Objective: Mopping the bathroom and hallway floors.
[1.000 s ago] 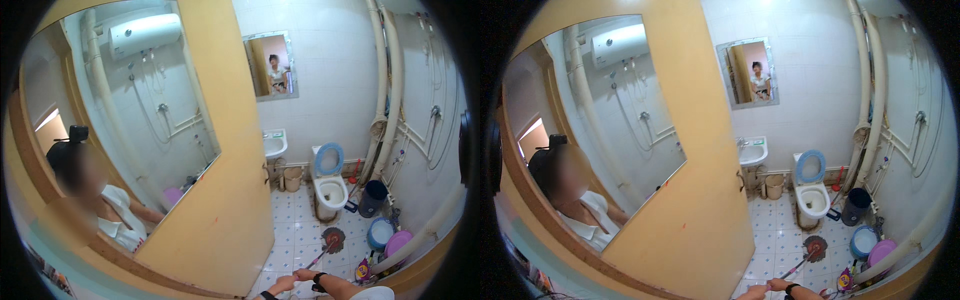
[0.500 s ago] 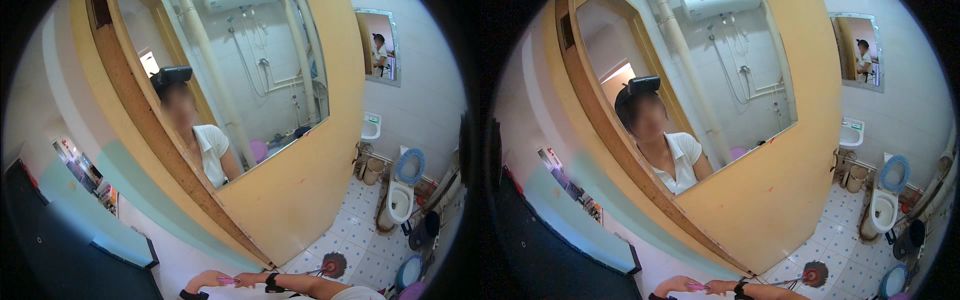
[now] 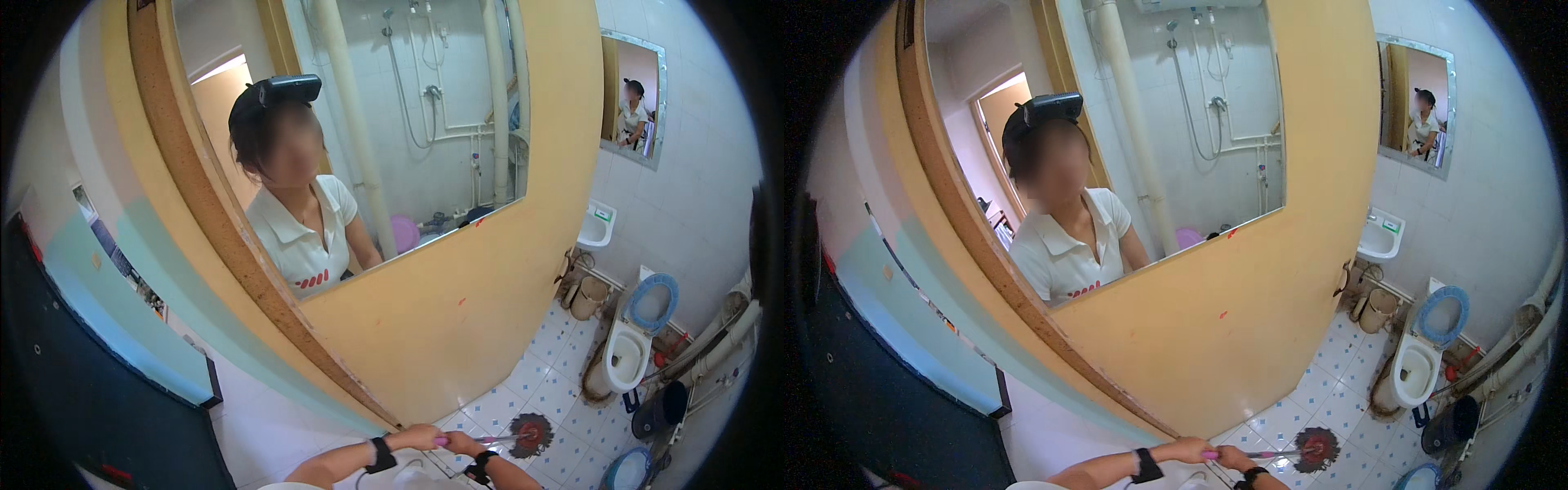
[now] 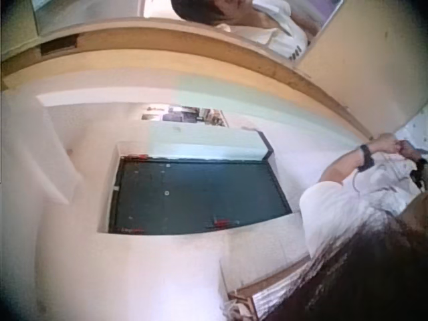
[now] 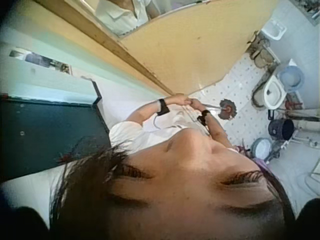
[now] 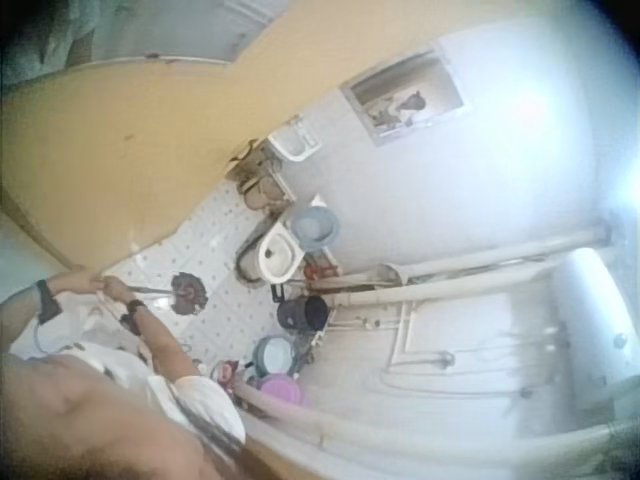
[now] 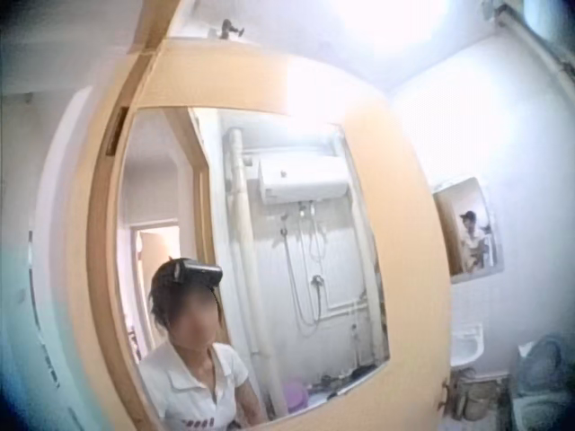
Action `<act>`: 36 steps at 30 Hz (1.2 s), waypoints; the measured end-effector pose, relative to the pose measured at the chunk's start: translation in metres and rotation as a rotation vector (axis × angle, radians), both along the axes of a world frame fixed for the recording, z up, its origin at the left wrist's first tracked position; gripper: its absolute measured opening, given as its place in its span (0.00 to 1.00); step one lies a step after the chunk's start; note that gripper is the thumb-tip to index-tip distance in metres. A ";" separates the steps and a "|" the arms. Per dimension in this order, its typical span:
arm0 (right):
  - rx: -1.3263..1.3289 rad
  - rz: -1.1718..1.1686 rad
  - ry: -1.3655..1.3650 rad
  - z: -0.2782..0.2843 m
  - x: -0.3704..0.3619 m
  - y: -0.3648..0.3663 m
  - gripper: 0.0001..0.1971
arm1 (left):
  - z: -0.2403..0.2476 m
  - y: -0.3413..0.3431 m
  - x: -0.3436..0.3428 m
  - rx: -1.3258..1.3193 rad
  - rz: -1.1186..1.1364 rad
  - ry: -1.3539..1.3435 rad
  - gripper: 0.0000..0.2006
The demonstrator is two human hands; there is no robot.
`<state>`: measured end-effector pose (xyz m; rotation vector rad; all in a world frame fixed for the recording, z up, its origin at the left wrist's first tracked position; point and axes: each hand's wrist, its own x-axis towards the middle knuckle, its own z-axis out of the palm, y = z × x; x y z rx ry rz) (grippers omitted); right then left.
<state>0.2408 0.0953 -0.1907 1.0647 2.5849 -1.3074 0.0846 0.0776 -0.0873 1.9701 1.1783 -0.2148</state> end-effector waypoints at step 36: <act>-0.173 0.433 0.048 0.043 -0.165 -0.068 0.11 | 0.100 -0.128 -0.159 -0.043 0.364 0.166 0.19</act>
